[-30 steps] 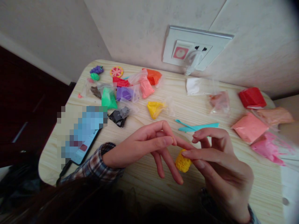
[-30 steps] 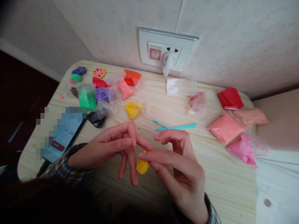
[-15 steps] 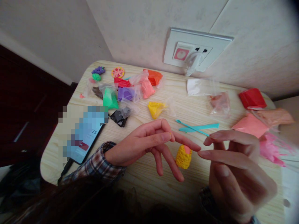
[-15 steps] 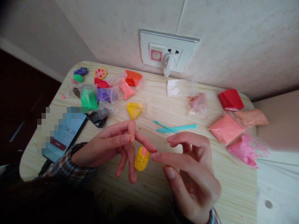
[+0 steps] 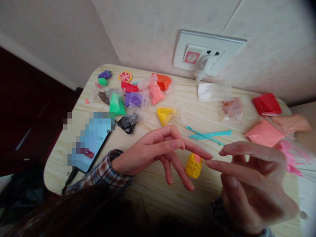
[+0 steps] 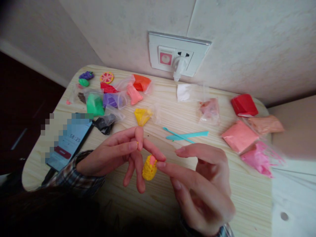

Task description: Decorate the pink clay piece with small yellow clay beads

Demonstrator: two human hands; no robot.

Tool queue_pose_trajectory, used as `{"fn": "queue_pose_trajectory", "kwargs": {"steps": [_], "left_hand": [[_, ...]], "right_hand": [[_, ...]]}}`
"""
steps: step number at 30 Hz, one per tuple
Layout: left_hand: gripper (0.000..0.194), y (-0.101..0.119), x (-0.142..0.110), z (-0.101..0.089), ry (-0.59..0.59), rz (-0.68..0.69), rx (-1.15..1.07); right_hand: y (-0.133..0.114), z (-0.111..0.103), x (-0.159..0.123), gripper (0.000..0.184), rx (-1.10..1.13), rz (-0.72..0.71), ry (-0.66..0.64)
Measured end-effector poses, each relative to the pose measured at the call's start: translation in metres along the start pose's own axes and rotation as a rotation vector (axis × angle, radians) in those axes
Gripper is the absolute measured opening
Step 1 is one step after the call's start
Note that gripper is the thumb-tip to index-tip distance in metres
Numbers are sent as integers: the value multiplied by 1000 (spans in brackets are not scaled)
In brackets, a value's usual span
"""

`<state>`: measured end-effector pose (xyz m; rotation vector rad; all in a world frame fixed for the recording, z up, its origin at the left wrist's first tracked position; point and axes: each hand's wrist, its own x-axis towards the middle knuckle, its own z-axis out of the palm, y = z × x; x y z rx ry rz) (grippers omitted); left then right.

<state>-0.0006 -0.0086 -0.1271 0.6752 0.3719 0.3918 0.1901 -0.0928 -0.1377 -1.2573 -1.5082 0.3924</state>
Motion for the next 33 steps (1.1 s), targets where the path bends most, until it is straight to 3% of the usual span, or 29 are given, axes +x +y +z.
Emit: {"fn": "queue_pose_trajectory", "kwargs": {"steps": [8,14,20,33], "left_hand": [[20,-3,1,3,22,-54,52],[33,-2,3,8,83,-147,114],[31,-5,5,8,101,-161,164],[30,-4,4,7,109,-163,162]], "right_hand": [[-1,2,0,24,71,78,-33],[-1,2,1,28,105,76,-169],[-2,4,2,19,96,108,-240],[-2,5,2,13,105,131,-237]]}}
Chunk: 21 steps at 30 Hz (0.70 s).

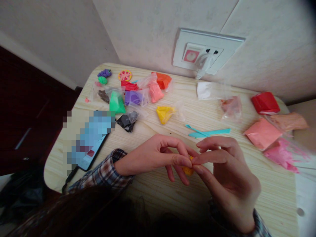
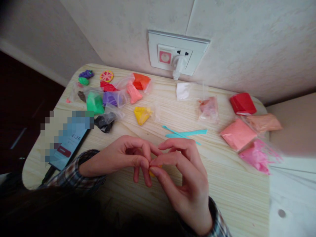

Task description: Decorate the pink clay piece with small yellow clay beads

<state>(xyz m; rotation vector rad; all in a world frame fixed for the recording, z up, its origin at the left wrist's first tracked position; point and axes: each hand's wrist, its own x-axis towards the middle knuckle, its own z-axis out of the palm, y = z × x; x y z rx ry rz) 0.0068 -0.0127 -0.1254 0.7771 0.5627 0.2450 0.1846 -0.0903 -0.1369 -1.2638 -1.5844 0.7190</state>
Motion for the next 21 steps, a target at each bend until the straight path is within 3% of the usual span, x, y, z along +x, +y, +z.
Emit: {"fn": "queue_pose_trajectory", "kwargs": {"steps": [10,21], "left_hand": [[11,1,-1,-1,-21,32,-34],[12,-1,2,-1,-8,1,33]], "right_hand": [[0,0,2,13,73,76,9],[4,2,1,17,-65,-76,64]]}}
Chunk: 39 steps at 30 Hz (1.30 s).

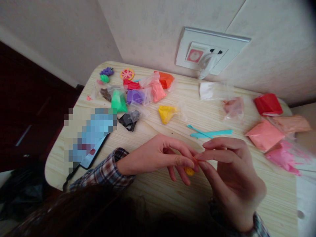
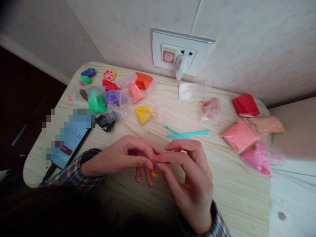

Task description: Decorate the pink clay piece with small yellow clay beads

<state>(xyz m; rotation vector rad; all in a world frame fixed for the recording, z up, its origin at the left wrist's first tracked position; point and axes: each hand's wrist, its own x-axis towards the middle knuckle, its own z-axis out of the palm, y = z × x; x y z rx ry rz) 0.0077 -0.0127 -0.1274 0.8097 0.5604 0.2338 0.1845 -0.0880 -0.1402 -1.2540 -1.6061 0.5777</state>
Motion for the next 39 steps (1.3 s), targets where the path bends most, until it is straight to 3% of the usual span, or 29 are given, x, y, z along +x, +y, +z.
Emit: {"fn": "queue_pose_trajectory", "kwargs": {"steps": [11,21,33,39], "left_hand": [[9,1,-2,-2,-44,24,-40],[11,1,-3,-4,-9,13,-44],[18,1,-2,-4,-11,15,-32],[20,0,-3,-4,-11,14,-36]], "right_hand": [[1,-4,-1,32,-41,-88,-21],[1,-7,0,46,-98,-159,-84],[-1,-10,1,27,-208,-236,-55],[-1,-10,0,32,-207,-232,-48]]}}
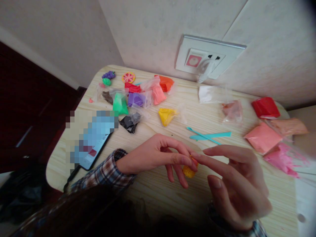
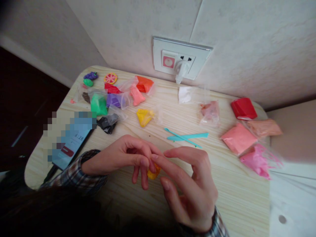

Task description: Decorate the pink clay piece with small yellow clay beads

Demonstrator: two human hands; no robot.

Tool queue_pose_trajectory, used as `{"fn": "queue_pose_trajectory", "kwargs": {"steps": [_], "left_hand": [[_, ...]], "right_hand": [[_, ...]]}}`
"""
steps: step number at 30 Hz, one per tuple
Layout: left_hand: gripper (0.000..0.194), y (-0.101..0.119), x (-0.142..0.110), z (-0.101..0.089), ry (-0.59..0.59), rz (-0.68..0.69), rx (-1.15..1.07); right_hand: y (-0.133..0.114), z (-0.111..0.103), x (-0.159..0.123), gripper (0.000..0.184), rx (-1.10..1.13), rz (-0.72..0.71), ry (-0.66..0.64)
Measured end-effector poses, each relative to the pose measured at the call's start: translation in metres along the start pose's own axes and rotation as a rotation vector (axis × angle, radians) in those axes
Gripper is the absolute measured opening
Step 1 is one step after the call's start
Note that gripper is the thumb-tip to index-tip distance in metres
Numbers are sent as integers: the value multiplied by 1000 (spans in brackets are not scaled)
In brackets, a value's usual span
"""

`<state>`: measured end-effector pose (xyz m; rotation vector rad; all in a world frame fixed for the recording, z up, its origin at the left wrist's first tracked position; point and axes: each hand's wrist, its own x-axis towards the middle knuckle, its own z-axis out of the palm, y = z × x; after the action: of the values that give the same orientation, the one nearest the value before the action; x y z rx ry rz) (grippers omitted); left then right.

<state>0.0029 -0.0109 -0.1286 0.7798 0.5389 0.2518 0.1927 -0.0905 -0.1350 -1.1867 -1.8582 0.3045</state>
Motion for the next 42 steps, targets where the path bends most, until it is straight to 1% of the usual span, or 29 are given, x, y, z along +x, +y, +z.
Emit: {"fn": "queue_pose_trajectory", "kwargs": {"steps": [6,10,15,19,23,25,27,31,33,37,42], "left_hand": [[26,1,0,1,-2,-10,-3],[30,1,0,2,3,-15,-3],[29,-1,1,2,-6,-24,4],[28,-1,1,2,-35,-29,-15],[25,-1,1,2,-45,-22,-19],[23,-1,1,2,-53,-5,-36],[25,-1,1,1,-56,6,-53],[28,-1,1,1,-43,-10,-39],[28,-1,1,2,-46,-11,-37],[31,-1,0,2,-19,-26,-35],[33,-2,1,2,-20,-43,-12]], "right_hand": [[1,1,0,45,30,3,-15],[0,0,-1,44,97,36,-23],[-1,2,-1,47,109,95,-53],[0,2,0,46,148,112,-41],[2,1,0,46,146,111,-61],[3,0,0,46,122,98,-46],[3,0,0,45,112,75,-35],[4,-1,-1,48,121,67,-65],[4,-1,-1,49,108,52,-44],[4,-3,-1,44,104,39,11],[5,0,0,27,162,106,66]]}}
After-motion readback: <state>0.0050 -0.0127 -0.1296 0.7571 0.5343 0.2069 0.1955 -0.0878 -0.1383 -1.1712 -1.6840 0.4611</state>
